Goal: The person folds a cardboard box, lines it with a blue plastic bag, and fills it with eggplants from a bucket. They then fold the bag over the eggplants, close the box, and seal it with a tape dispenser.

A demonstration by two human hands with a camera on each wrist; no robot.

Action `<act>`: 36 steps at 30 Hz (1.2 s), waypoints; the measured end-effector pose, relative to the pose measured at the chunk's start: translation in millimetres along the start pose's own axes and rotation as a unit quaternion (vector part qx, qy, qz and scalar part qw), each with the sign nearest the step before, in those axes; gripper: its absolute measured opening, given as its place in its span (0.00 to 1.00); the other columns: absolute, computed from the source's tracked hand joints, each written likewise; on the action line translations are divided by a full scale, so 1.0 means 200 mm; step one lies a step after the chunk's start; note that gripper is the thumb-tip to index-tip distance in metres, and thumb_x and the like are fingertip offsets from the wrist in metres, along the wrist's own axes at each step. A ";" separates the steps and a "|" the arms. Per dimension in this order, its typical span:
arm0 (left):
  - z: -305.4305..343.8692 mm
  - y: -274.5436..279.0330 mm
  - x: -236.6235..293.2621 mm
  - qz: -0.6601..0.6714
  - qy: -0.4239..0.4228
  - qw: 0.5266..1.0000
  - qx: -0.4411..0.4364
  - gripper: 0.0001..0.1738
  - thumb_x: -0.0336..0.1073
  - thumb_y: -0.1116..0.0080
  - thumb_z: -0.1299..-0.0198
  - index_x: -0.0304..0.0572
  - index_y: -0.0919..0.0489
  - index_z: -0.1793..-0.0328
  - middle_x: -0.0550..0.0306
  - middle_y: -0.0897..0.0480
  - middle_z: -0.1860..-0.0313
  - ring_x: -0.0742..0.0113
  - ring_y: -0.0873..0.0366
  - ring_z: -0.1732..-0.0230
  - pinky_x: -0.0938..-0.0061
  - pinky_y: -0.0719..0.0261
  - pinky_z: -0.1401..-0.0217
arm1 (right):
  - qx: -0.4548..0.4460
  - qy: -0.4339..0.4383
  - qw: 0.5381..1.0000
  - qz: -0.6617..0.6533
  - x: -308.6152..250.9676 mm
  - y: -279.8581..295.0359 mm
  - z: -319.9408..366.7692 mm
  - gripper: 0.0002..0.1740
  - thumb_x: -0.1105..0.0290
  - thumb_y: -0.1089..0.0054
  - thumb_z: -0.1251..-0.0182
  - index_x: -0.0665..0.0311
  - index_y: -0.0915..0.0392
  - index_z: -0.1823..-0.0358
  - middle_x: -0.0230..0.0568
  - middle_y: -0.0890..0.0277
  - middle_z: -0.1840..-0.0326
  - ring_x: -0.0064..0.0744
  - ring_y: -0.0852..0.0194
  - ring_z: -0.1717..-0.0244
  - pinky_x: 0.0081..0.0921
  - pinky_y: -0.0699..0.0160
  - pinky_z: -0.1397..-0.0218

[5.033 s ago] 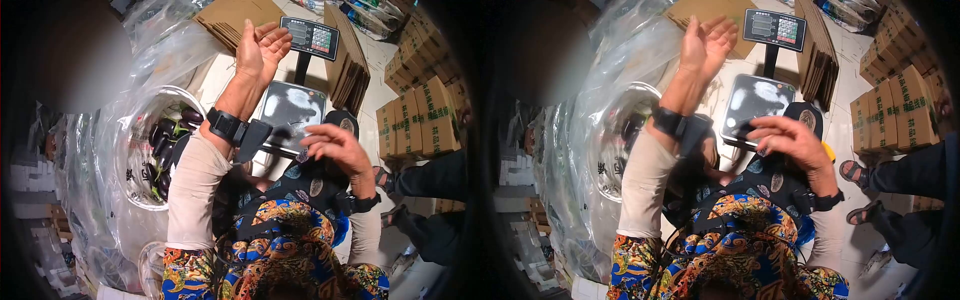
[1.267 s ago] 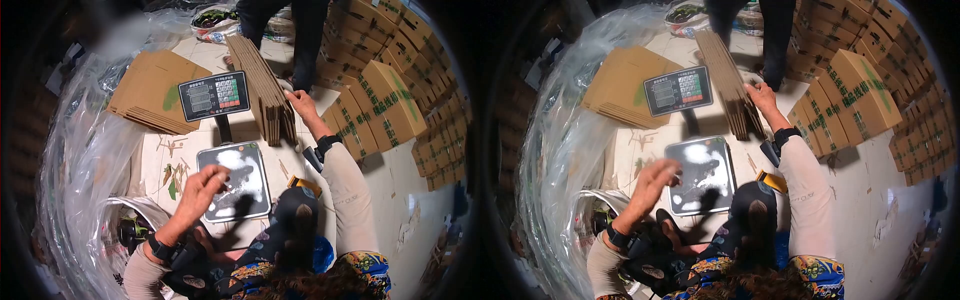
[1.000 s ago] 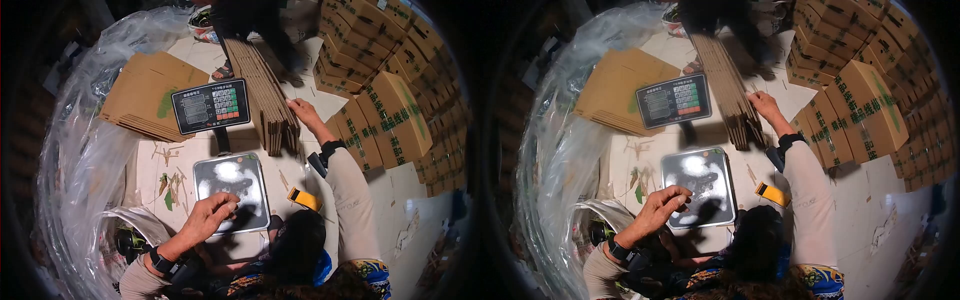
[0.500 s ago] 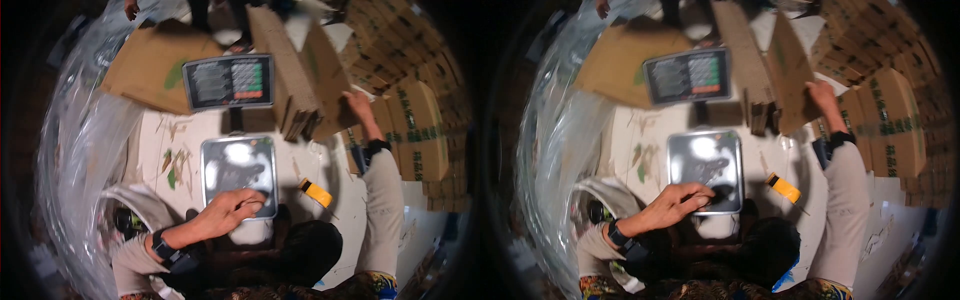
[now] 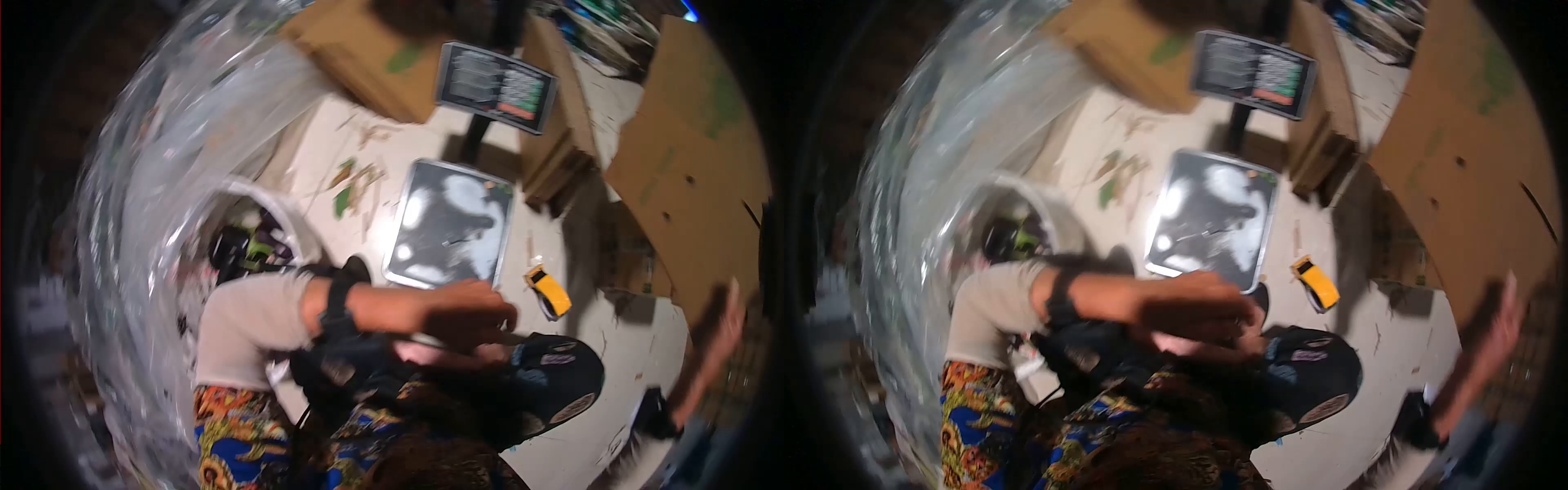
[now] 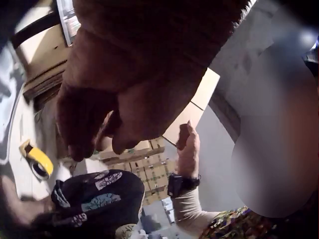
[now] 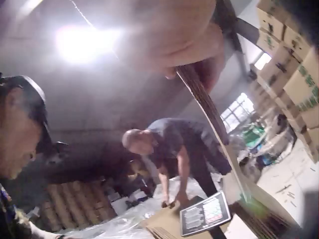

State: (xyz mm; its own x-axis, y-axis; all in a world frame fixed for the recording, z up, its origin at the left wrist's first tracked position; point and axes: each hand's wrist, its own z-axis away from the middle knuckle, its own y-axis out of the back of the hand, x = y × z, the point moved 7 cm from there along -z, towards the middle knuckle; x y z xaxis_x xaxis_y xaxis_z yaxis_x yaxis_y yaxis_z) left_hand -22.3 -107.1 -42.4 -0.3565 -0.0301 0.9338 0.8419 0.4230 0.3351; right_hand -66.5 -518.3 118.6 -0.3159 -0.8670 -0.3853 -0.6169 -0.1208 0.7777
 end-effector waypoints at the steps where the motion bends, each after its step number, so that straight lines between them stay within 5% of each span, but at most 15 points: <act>1: 0.01 0.03 0.09 -0.044 -0.020 0.999 -0.021 0.10 0.40 0.39 0.45 0.41 0.21 0.65 0.45 0.20 0.73 0.43 0.20 0.64 0.56 0.23 0.65 | -0.029 0.087 0.986 0.137 -0.01 0.15 0.04 0.21 0.63 0.53 0.25 0.66 0.29 0.36 0.46 0.23 0.45 0.37 0.24 0.47 0.30 0.28 0.42; 2: 0.03 0.07 0.19 -0.088 -0.041 0.994 -0.040 0.11 0.39 0.40 0.45 0.38 0.21 0.66 0.44 0.20 0.73 0.42 0.20 0.64 0.55 0.23 0.65 | -0.037 0.175 0.952 0.249 -0.02 0.30 0.10 0.22 0.65 0.55 0.24 0.64 0.31 0.33 0.51 0.25 0.41 0.40 0.24 0.43 0.31 0.29 0.38; 5: 0.06 0.14 0.29 -0.224 -0.024 0.974 0.006 0.10 0.36 0.44 0.45 0.33 0.21 0.66 0.40 0.19 0.71 0.40 0.19 0.64 0.54 0.21 0.62 | -0.033 -0.062 0.988 -0.137 -0.09 0.47 0.27 0.27 0.60 0.50 0.27 0.66 0.34 0.31 0.54 0.33 0.35 0.40 0.32 0.35 0.33 0.32 0.35; 9: 0.41 0.43 0.46 -0.314 0.016 0.942 0.119 0.15 0.38 0.42 0.39 0.37 0.21 0.51 0.44 0.17 0.62 0.45 0.19 0.61 0.56 0.20 0.57 | -0.068 -0.104 0.966 -0.226 -0.68 0.36 0.67 0.33 0.57 0.43 0.32 0.73 0.36 0.33 0.57 0.34 0.36 0.42 0.34 0.37 0.34 0.34 0.35; 12: 0.91 0.67 0.37 -0.353 0.162 0.881 0.271 0.17 0.39 0.41 0.40 0.37 0.21 0.49 0.43 0.17 0.63 0.45 0.19 0.61 0.58 0.21 0.54 | -0.178 -0.062 0.959 -0.213 -0.95 0.24 0.85 0.33 0.58 0.38 0.34 0.78 0.35 0.37 0.57 0.31 0.41 0.40 0.33 0.43 0.34 0.33 0.39; 13: 1.12 0.74 0.27 -0.347 0.245 0.851 0.308 0.17 0.39 0.40 0.40 0.36 0.21 0.49 0.42 0.18 0.65 0.43 0.20 0.60 0.57 0.22 0.53 | -0.225 0.021 0.949 -0.221 -0.88 0.19 0.87 0.21 0.68 0.41 0.30 0.76 0.28 0.42 0.52 0.23 0.47 0.34 0.27 0.51 0.30 0.28 0.46; 15: 1.56 0.82 -0.01 -0.440 0.317 0.783 0.304 0.16 0.40 0.44 0.39 0.37 0.19 0.51 0.41 0.17 0.67 0.41 0.19 0.60 0.56 0.22 0.55 | -0.217 -0.155 0.931 -0.249 -0.81 0.01 0.98 0.24 0.65 0.44 0.29 0.71 0.31 0.37 0.55 0.31 0.38 0.39 0.30 0.40 0.32 0.31 0.36; 17: 1.85 0.73 -0.19 -0.470 0.496 0.718 0.136 0.19 0.41 0.44 0.39 0.39 0.21 0.45 0.41 0.17 0.65 0.42 0.19 0.61 0.57 0.21 0.54 | -0.303 0.010 0.932 -0.197 -0.91 -0.11 1.01 0.23 0.65 0.41 0.32 0.71 0.27 0.41 0.49 0.26 0.54 0.30 0.28 0.52 0.28 0.29 0.47; 18: 1.91 0.73 -0.20 -0.435 0.406 0.769 0.232 0.20 0.42 0.44 0.39 0.38 0.21 0.45 0.42 0.16 0.63 0.45 0.18 0.61 0.59 0.21 0.54 | -0.346 0.069 0.919 -0.177 -0.97 -0.16 1.03 0.22 0.65 0.40 0.33 0.71 0.26 0.43 0.46 0.24 0.62 0.27 0.27 0.59 0.26 0.28 0.53; 19: 1.87 0.73 -0.21 -0.386 0.300 0.814 0.316 0.21 0.43 0.44 0.38 0.37 0.22 0.44 0.42 0.16 0.60 0.49 0.17 0.60 0.60 0.21 0.54 | -0.385 0.080 0.903 -0.173 -1.04 -0.20 1.02 0.20 0.66 0.41 0.33 0.71 0.25 0.44 0.44 0.26 0.69 0.26 0.29 0.66 0.27 0.29 0.59; 21: 1.68 0.77 -0.04 -0.129 0.341 0.827 0.427 0.23 0.43 0.44 0.37 0.36 0.23 0.41 0.45 0.16 0.53 0.57 0.17 0.54 0.64 0.20 0.52 | -0.442 0.115 0.871 -0.179 -1.15 -0.27 1.02 0.18 0.67 0.42 0.34 0.70 0.24 0.48 0.41 0.29 0.81 0.27 0.33 0.78 0.30 0.32 0.70; 23: 1.45 0.85 0.12 -0.144 0.297 0.834 0.443 0.24 0.44 0.44 0.35 0.35 0.25 0.39 0.46 0.17 0.48 0.62 0.19 0.49 0.68 0.20 0.51 | -0.458 0.118 0.867 -0.156 -1.21 -0.27 1.03 0.17 0.66 0.44 0.33 0.70 0.24 0.48 0.45 0.29 0.80 0.33 0.32 0.80 0.32 0.31 0.71; 28: 0.85 1.11 0.12 -0.085 0.141 0.865 0.474 0.36 0.53 0.44 0.36 0.34 0.34 0.31 0.38 0.23 0.42 0.52 0.22 0.44 0.66 0.23 0.43 | -0.483 0.125 0.853 -0.152 -1.18 -0.33 1.07 0.17 0.64 0.46 0.32 0.71 0.25 0.50 0.60 0.23 0.70 0.61 0.22 0.65 0.41 0.24 0.62; 33: 0.36 1.30 -0.22 -0.231 0.174 0.817 0.499 0.56 0.65 0.37 0.48 0.25 0.42 0.28 0.27 0.33 0.34 0.36 0.35 0.32 0.58 0.37 0.29 | -0.546 0.119 0.820 -0.124 -1.16 -0.39 1.18 0.22 0.60 0.49 0.29 0.69 0.30 0.43 0.63 0.22 0.62 0.62 0.23 0.56 0.42 0.25 0.54; 36: 0.20 1.19 -0.30 -0.305 0.147 0.838 0.428 0.59 0.63 0.34 0.50 0.25 0.48 0.26 0.27 0.46 0.27 0.37 0.49 0.24 0.53 0.48 0.24 | -0.580 0.094 0.780 -0.215 -1.12 -0.42 1.17 0.29 0.53 0.58 0.25 0.70 0.36 0.34 0.63 0.29 0.42 0.58 0.31 0.39 0.39 0.34 0.36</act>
State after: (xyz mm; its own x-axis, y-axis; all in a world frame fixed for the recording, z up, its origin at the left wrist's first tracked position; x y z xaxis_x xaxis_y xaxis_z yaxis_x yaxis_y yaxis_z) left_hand 183.0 30.9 -22.9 -0.3939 -0.6455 0.6543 -0.1039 0.7385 0.6662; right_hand -112.3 -200.0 22.6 -0.0817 -0.6685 -0.7392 0.4652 -0.6816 0.5649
